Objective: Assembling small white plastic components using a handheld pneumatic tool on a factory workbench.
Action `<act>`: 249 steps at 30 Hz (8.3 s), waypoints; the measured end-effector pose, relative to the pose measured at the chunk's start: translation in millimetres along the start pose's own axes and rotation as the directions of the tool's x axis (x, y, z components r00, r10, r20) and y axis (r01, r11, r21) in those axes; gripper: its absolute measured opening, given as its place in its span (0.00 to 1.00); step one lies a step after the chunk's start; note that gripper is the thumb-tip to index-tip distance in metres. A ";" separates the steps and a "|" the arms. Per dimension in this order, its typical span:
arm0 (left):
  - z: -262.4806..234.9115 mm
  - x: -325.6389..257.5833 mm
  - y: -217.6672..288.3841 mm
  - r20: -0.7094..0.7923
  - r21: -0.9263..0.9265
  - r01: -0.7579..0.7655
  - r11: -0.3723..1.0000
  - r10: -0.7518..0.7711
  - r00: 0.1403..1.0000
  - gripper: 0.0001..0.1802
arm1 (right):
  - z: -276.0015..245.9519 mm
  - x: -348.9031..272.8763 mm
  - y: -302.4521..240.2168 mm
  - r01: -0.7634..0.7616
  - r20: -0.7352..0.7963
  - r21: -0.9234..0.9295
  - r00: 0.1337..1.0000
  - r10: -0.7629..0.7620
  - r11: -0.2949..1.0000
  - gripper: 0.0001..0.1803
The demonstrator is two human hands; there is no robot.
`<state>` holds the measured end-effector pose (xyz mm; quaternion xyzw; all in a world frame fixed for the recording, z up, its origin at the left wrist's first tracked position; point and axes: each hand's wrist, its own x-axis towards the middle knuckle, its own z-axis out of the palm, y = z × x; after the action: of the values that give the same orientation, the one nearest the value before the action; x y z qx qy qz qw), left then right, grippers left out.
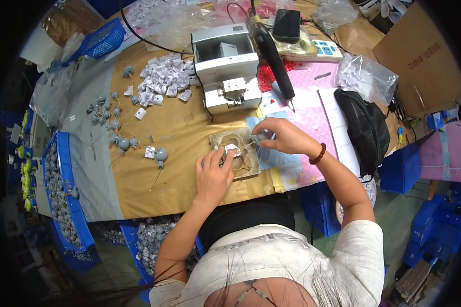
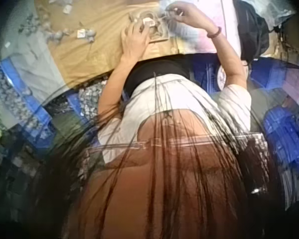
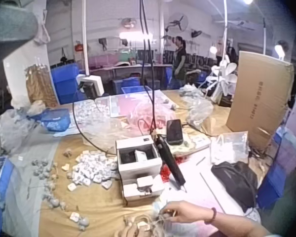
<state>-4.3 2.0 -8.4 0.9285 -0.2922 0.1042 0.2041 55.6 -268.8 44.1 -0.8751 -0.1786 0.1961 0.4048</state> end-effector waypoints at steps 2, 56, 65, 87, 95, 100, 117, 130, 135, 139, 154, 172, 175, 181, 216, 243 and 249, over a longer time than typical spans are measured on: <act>0.3 1.6 -3.6 -0.007 -0.021 -0.021 1.000 0.021 1.000 0.28 | 16.5 1.4 1.4 0.060 -0.201 0.105 0.979 -0.038 0.993 0.19; -5.7 10.4 -9.0 0.010 -0.117 -0.046 0.992 0.048 0.999 0.25 | 63.7 7.4 10.5 0.169 -0.320 0.864 0.912 0.257 0.474 0.22; -5.1 10.4 -14.9 -0.001 -0.128 -0.078 0.989 0.078 0.997 0.20 | 59.2 33.2 -3.1 -0.075 -0.146 0.321 0.981 0.128 0.944 0.14; -7.1 36.7 -3.2 0.015 -0.206 0.133 0.969 -0.132 0.991 0.22 | 60.7 30.3 -19.2 -0.049 -0.298 -0.082 0.954 0.023 0.995 0.31; -4.0 44.4 -5.9 0.012 -0.154 0.056 0.986 -0.055 0.998 0.23 | -59.3 87.1 77.9 -0.150 -0.805 -0.325 0.561 -0.190 0.934 0.32; 0.3 46.4 -5.6 -0.001 -0.159 0.040 0.987 -0.040 0.999 0.22 | -74.7 85.6 83.3 -0.063 -0.757 -0.095 0.652 -0.031 0.993 0.38; 4.0 40.9 -3.0 -0.031 -0.199 0.123 0.972 -0.131 0.991 0.20 | -42.2 135.2 -88.7 0.570 -0.758 0.212 0.609 -0.235 0.794 0.15; 11.3 38.2 -8.6 -0.035 -0.185 0.127 0.974 -0.136 0.990 0.14 | 35.5 62.8 -90.1 0.410 -0.572 0.459 0.815 -0.091 0.788 0.34; 11.8 39.0 -6.8 -0.045 -0.162 0.120 0.980 -0.129 0.991 0.12 | 44.3 57.7 -83.0 0.478 -0.594 0.447 0.790 -0.149 0.756 0.37; 10.4 38.3 -7.2 -0.047 -0.179 0.125 0.976 -0.135 0.990 0.13 | 46.3 56.5 -81.5 0.489 -0.581 0.474 0.799 -0.157 0.732 0.37; 9.2 40.6 -16.0 -0.054 -0.349 0.085 0.933 -0.111 0.992 0.20 | 66.3 34.3 -52.3 0.470 -0.425 0.321 0.847 -0.319 0.822 0.28; 0.7 36.9 -6.1 -0.010 -0.335 0.233 0.913 -0.251 0.968 0.21 | 6.7 52.6 -44.9 0.262 -0.731 0.437 0.661 0.170 0.860 0.21; 2.9 37.0 -7.3 -0.053 -0.398 0.150 0.905 -0.186 0.981 0.20 | 7.9 50.9 -3.1 0.184 -0.825 0.236 0.557 0.097 0.954 0.30; 5.0 28.0 -3.9 -0.106 -0.333 0.096 0.938 -0.139 0.985 0.19 | 48.3 8.0 -26.3 0.265 -0.693 -0.127 0.666 -0.277 0.956 0.19; -114.0 -51.8 -167.5 -0.005 0.053 0.326 0.944 -0.326 0.945 0.18 | 2.8 45.7 122.7 -0.020 -0.552 -0.258 0.824 -0.130 0.966 0.16; -9.8 49.5 -4.4 0.092 -0.220 0.144 0.965 -0.127 0.988 0.11 | -29.3 26.3 113.1 0.150 -0.628 0.450 0.755 0.192 0.881 0.05; -6.1 70.5 11.5 0.209 0.036 0.066 0.997 -0.072 0.975 0.14 | 22.7 22.0 10.0 0.384 -0.498 0.098 0.818 -0.288 0.918 0.07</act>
<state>45.4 -39.2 22.8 0.9468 -0.2780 0.0025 0.1621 65.0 -250.0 18.4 -0.8067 -0.2065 -0.0820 0.5476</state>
